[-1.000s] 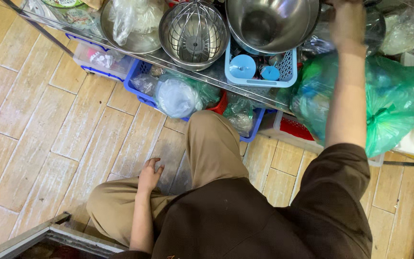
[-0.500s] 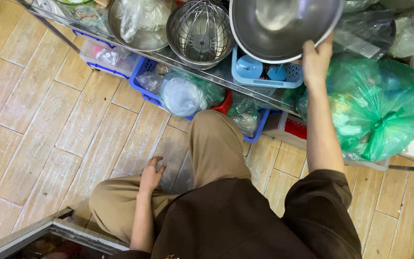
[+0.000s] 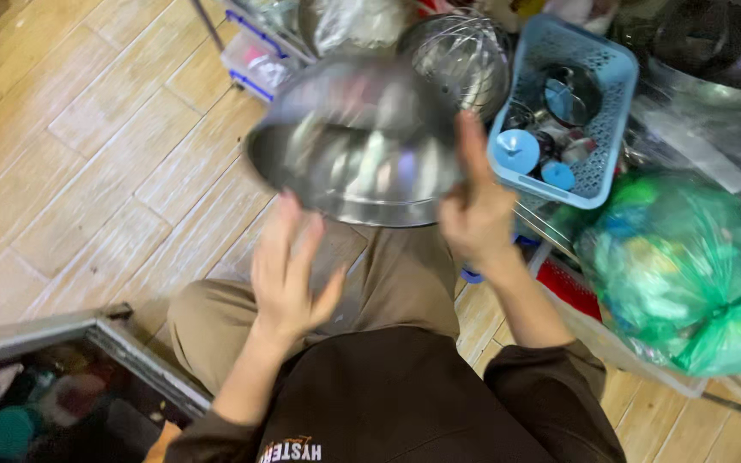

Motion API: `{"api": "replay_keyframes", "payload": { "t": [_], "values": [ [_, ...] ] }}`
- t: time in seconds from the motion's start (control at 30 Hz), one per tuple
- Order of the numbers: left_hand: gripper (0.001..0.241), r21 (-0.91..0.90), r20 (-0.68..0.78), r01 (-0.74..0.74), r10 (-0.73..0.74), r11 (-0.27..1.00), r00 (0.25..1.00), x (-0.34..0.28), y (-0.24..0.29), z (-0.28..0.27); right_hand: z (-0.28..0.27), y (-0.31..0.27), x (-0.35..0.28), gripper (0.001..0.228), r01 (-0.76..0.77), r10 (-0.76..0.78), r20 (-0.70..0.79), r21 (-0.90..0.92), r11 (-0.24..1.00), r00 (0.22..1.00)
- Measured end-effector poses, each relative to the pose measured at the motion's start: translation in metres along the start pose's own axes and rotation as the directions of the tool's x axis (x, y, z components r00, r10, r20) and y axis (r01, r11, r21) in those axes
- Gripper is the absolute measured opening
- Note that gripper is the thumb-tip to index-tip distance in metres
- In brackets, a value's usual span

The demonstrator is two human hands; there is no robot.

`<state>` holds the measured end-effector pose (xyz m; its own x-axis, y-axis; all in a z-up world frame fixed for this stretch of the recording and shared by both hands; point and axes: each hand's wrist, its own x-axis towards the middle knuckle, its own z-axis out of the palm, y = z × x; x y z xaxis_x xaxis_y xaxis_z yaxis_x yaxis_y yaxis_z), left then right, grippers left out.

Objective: The person stirs a dark liquid in a bowl with a spoon, retrieves a metal mixing bowl from a shelf, wipes it with a cloth, and then pours red jam and pieces of white cake into the bowl, stirring them together with a spoon.

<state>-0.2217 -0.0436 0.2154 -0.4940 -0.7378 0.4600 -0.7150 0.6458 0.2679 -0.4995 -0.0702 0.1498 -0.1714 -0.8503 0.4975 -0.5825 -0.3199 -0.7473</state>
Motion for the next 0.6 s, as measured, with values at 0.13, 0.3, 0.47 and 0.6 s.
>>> {"api": "replay_keyframes", "payload": {
  "t": [0.13,0.3,0.47,0.6],
  "values": [
    [0.049,0.112,0.193,0.244,-0.262,0.963,0.946,0.061,-0.041,0.042,0.047,-0.048,0.002,0.077,0.19,-0.214,0.068,0.256,0.948,0.974],
    [0.052,0.022,0.521,0.021,-0.029,1.0,0.853,0.032,-0.065,0.027,0.067,-0.041,0.02,0.069,0.325,-0.354,0.055,0.286,0.901,0.934],
    [0.067,0.469,0.427,0.155,-0.377,0.869,0.822,-0.006,-0.095,0.004,0.103,-0.042,0.016,0.065,0.311,-0.342,0.074,0.273,0.91,0.937],
    [0.041,0.63,0.013,0.312,-0.411,0.712,0.912,-0.017,-0.125,0.006,0.138,-0.054,0.009,0.067,0.286,-0.328,0.053,0.376,0.881,0.943]
  ]
}}
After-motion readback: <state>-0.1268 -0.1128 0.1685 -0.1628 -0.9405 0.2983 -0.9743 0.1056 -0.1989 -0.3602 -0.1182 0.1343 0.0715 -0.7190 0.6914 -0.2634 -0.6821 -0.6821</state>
